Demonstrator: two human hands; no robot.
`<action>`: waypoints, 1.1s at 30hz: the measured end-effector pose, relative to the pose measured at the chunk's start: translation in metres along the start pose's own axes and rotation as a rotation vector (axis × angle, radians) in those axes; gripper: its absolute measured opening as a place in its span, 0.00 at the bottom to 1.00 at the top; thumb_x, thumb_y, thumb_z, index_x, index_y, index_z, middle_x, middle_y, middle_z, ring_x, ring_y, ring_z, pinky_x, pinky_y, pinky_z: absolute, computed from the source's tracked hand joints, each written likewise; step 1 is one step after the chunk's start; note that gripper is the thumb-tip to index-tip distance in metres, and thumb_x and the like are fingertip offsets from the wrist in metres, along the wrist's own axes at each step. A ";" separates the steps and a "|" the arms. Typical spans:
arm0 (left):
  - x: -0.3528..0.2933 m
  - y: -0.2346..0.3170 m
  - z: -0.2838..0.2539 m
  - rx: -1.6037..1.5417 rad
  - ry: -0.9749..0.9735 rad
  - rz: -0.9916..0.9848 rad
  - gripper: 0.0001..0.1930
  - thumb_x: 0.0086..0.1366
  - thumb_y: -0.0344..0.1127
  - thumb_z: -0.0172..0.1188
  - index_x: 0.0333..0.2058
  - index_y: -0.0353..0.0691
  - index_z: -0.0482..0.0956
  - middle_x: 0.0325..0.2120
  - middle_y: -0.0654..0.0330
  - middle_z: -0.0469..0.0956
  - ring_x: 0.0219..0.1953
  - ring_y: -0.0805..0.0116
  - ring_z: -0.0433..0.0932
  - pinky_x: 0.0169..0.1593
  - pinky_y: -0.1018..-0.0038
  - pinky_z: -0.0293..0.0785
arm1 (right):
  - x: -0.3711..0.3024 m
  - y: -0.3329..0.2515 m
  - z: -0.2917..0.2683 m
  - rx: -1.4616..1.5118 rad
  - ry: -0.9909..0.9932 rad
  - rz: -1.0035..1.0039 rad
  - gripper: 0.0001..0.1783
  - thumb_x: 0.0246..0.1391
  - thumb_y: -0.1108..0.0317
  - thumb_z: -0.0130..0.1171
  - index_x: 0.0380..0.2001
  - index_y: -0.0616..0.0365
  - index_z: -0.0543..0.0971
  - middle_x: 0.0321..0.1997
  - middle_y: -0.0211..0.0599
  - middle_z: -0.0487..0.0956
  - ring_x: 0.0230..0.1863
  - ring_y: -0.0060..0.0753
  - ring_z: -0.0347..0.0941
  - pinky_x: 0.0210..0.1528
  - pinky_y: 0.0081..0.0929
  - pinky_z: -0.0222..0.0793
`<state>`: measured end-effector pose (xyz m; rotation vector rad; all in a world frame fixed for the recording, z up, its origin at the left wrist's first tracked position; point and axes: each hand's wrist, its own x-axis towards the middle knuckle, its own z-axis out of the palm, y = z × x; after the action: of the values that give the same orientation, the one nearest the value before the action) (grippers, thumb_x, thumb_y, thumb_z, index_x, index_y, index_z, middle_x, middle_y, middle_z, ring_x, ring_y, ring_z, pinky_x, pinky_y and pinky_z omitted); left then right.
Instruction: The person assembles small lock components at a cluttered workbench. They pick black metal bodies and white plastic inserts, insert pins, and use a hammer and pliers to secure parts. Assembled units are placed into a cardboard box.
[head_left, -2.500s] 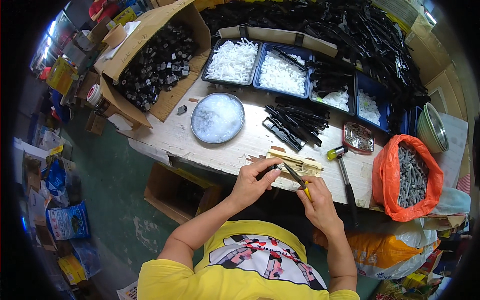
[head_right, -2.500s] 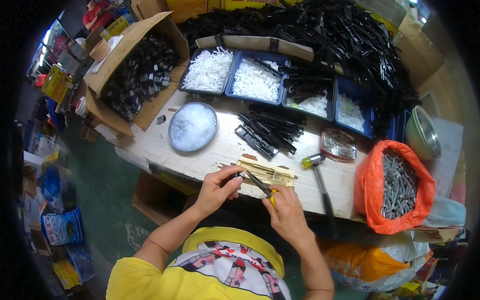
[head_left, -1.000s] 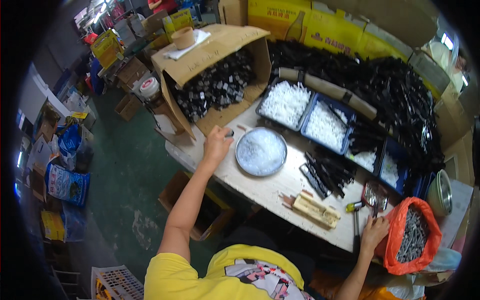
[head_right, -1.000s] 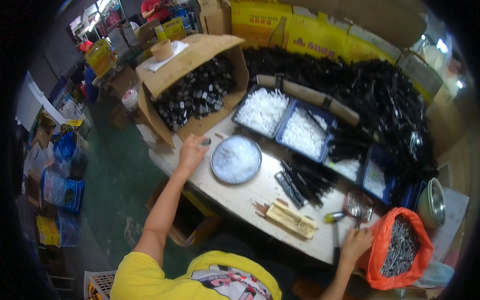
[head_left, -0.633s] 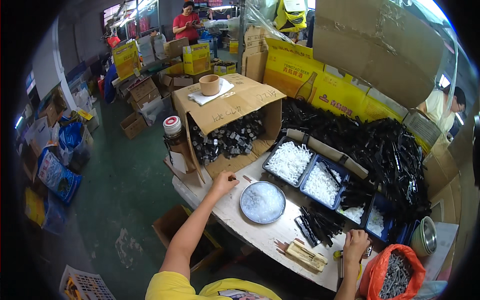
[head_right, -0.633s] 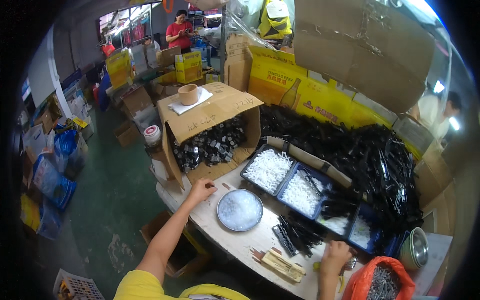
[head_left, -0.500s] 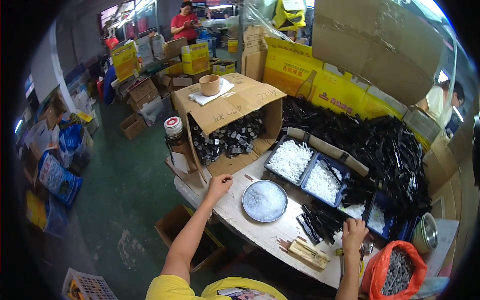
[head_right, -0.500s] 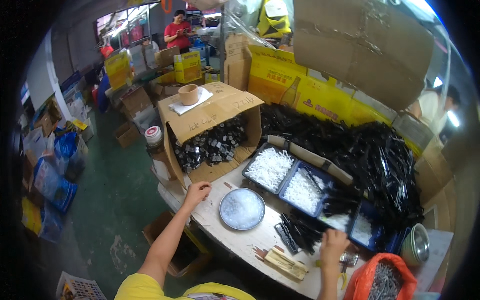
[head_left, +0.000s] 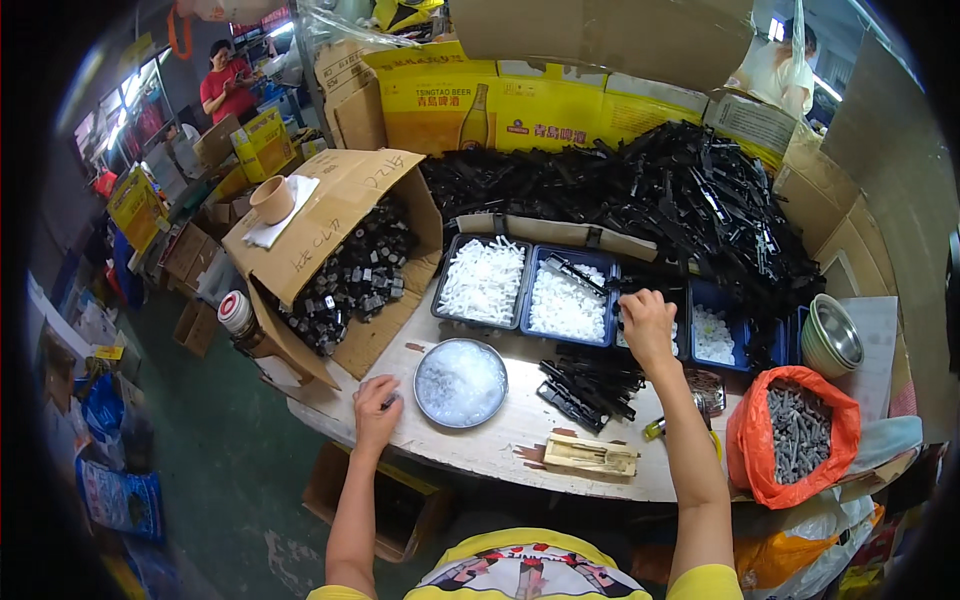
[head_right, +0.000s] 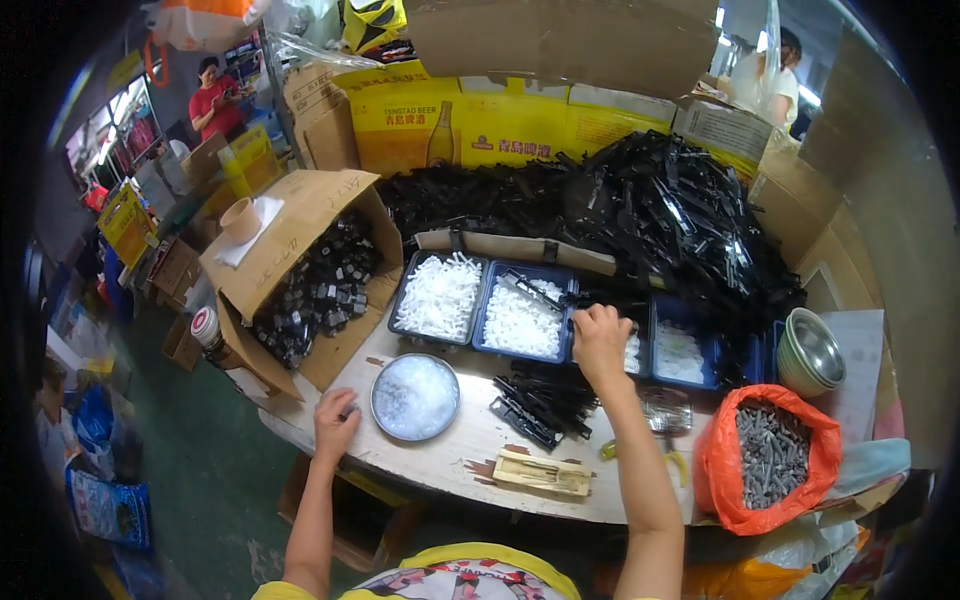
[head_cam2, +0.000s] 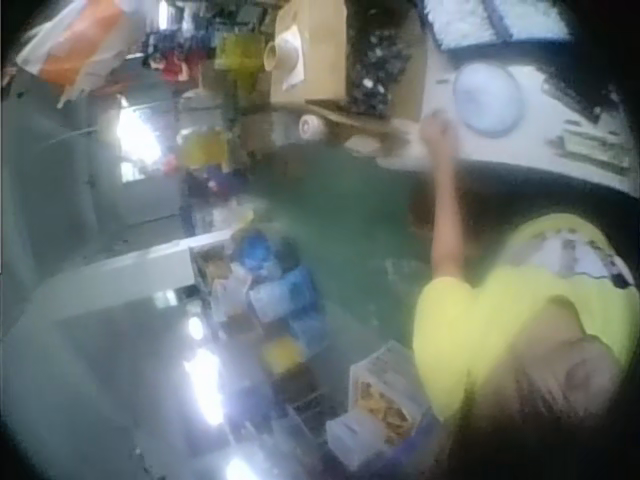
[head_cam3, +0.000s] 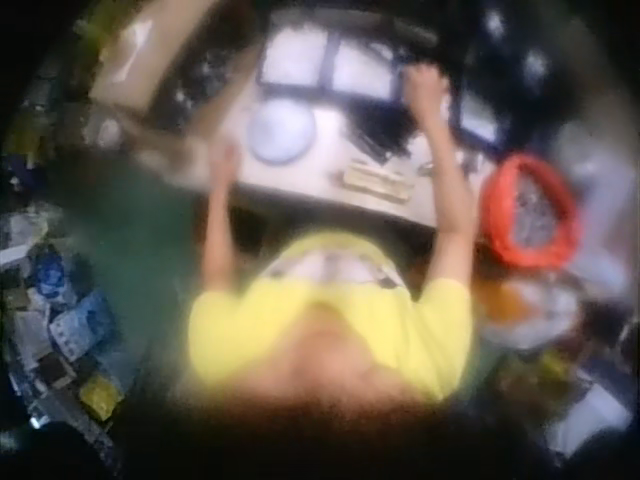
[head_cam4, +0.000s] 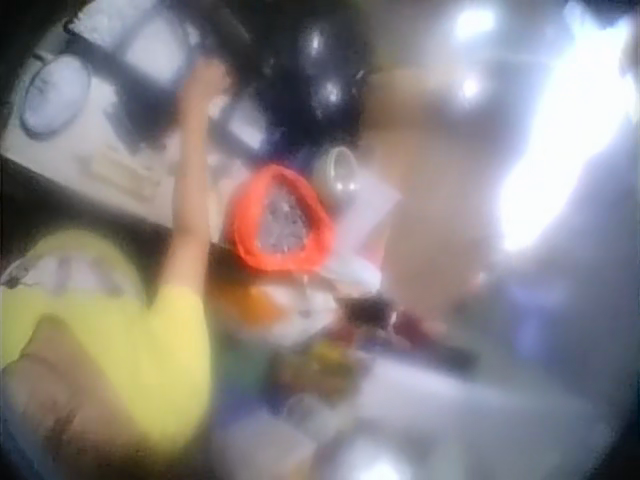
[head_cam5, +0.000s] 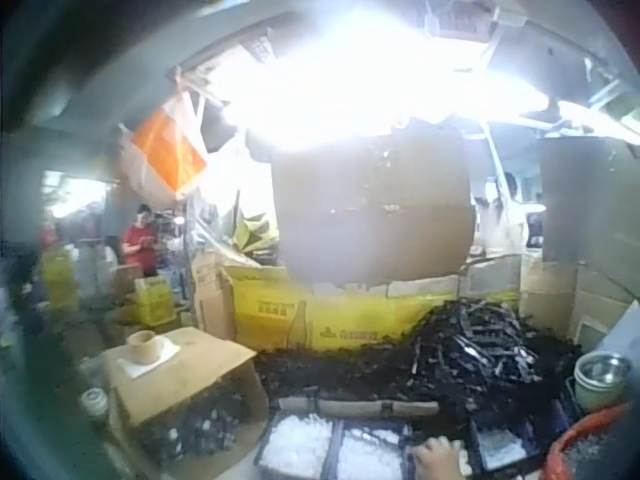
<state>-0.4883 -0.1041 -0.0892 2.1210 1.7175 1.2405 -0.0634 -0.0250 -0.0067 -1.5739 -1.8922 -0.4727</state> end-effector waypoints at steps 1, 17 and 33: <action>0.001 0.010 -0.001 0.035 0.042 -0.035 0.13 0.42 0.29 0.62 0.31 0.39 0.78 0.34 0.59 0.73 0.41 0.60 0.69 0.45 0.65 0.60 | 0.007 -0.001 0.005 -0.011 0.009 -0.016 0.04 0.41 0.71 0.58 0.26 0.51 0.77 0.28 0.28 0.72 0.36 0.34 0.66 0.36 0.34 0.54; -0.015 0.006 -0.014 0.406 -0.154 -0.141 0.16 0.47 0.28 0.61 0.39 0.41 0.76 0.37 0.58 0.67 0.42 0.56 0.64 0.44 0.62 0.58 | 0.038 -0.051 0.020 0.279 0.043 -0.148 0.08 0.40 0.72 0.61 0.28 0.51 0.78 0.33 0.27 0.75 0.39 0.32 0.66 0.43 0.33 0.53; -0.018 0.130 0.022 -0.665 -0.272 -0.258 0.09 0.50 0.23 0.61 0.32 0.33 0.78 0.29 0.64 0.71 0.26 0.80 0.67 0.30 0.84 0.64 | -0.152 -0.069 -0.094 0.217 -0.513 -0.184 0.15 0.32 0.78 0.56 0.30 0.52 0.76 0.36 0.32 0.69 0.40 0.36 0.63 0.43 0.38 0.53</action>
<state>-0.3771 -0.1550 -0.0377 1.5380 1.1907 1.1653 -0.0943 -0.2123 -0.0296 -1.4750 -2.3902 0.0795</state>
